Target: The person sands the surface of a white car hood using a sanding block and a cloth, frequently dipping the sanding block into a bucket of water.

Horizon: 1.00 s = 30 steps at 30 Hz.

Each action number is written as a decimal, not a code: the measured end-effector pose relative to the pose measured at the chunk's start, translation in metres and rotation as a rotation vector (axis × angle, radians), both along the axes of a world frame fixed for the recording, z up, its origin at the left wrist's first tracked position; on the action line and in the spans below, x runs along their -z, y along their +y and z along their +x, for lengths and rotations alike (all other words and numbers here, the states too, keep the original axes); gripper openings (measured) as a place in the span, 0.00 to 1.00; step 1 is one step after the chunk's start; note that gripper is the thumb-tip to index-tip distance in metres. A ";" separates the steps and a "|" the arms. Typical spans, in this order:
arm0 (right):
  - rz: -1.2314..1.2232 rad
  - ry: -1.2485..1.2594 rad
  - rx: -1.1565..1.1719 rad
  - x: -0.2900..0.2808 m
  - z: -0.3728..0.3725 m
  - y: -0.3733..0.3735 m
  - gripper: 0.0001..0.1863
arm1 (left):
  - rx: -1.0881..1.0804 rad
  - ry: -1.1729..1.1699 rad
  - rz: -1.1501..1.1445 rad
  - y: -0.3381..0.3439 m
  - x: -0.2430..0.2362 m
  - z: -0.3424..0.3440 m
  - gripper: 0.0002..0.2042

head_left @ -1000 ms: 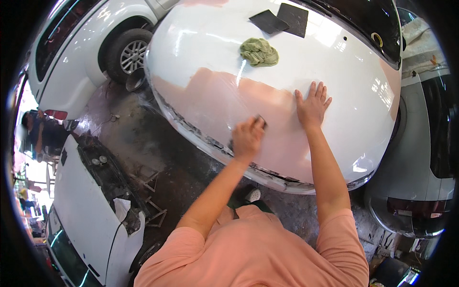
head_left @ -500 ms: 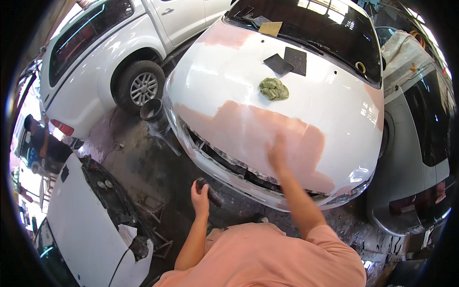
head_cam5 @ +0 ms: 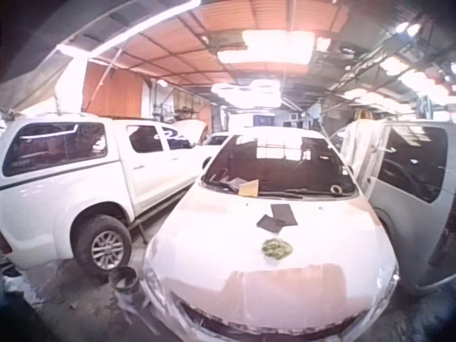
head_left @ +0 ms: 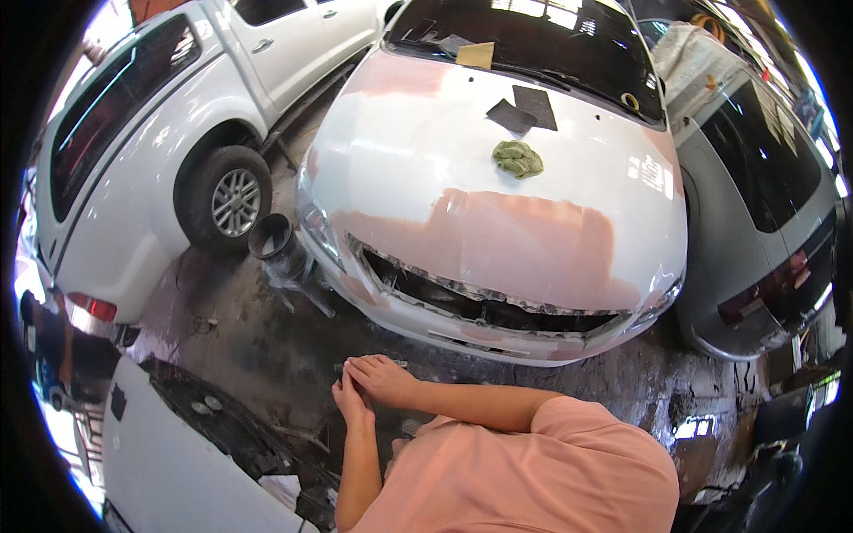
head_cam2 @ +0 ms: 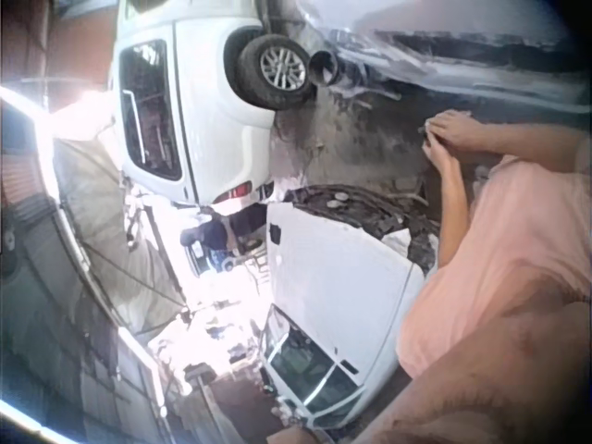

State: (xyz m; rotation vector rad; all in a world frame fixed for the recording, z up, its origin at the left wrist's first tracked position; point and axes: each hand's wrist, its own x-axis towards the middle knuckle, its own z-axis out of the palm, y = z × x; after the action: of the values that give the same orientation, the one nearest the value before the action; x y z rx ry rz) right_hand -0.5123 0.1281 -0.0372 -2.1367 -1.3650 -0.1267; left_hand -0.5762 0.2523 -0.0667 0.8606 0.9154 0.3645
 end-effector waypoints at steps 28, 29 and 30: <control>0.095 -0.072 1.525 -0.024 0.275 -0.248 0.30 | 1.288 -0.842 1.380 -0.097 -0.087 0.412 0.33; 0.060 -0.071 1.565 -0.019 0.281 -0.248 0.29 | 1.276 -0.886 1.468 -0.128 -0.105 0.443 0.34; 0.027 -0.068 1.604 -0.014 0.286 -0.245 0.29 | 1.261 -0.931 1.557 -0.157 -0.120 0.470 0.35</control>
State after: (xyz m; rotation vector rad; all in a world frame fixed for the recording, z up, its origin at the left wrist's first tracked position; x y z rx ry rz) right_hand -0.2264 -0.1171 -0.0229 -2.6261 0.6045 -0.7887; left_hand -0.1063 0.0949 0.0529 2.1558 -1.0827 0.2342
